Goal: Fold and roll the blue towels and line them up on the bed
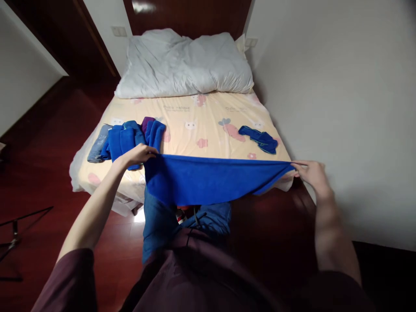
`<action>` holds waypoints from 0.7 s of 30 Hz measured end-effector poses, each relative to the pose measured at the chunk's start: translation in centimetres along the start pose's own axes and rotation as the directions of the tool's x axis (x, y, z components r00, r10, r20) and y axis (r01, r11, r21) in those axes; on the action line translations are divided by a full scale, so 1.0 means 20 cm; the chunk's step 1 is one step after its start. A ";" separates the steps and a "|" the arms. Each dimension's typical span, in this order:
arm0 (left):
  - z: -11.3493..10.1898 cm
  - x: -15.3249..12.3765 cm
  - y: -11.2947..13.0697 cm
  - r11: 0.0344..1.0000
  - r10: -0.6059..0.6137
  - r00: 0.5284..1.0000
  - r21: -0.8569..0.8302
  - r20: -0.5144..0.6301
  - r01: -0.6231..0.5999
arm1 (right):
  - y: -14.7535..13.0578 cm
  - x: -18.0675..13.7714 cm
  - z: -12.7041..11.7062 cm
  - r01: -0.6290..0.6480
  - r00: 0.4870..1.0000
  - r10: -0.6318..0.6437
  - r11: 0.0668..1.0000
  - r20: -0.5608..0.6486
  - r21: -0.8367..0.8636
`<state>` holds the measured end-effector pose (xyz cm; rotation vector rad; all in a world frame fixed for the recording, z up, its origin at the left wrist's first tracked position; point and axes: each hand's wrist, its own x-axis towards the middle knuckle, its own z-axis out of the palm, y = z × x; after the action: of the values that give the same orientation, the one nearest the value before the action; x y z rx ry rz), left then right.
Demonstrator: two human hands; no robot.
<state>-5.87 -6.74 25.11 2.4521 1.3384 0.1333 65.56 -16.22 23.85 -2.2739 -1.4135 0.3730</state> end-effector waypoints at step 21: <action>0.70 0.34 -0.20 0.920 0.235 0.968 0.342 -0.091 -0.191 | 0.25 0.57 0.92 0.107 0.978 -0.006 0.872 -0.208 0.478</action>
<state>-1.92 -2.58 10.00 2.9196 1.2224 0.1324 66.30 -3.85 5.37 -1.7983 -1.1253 0.4140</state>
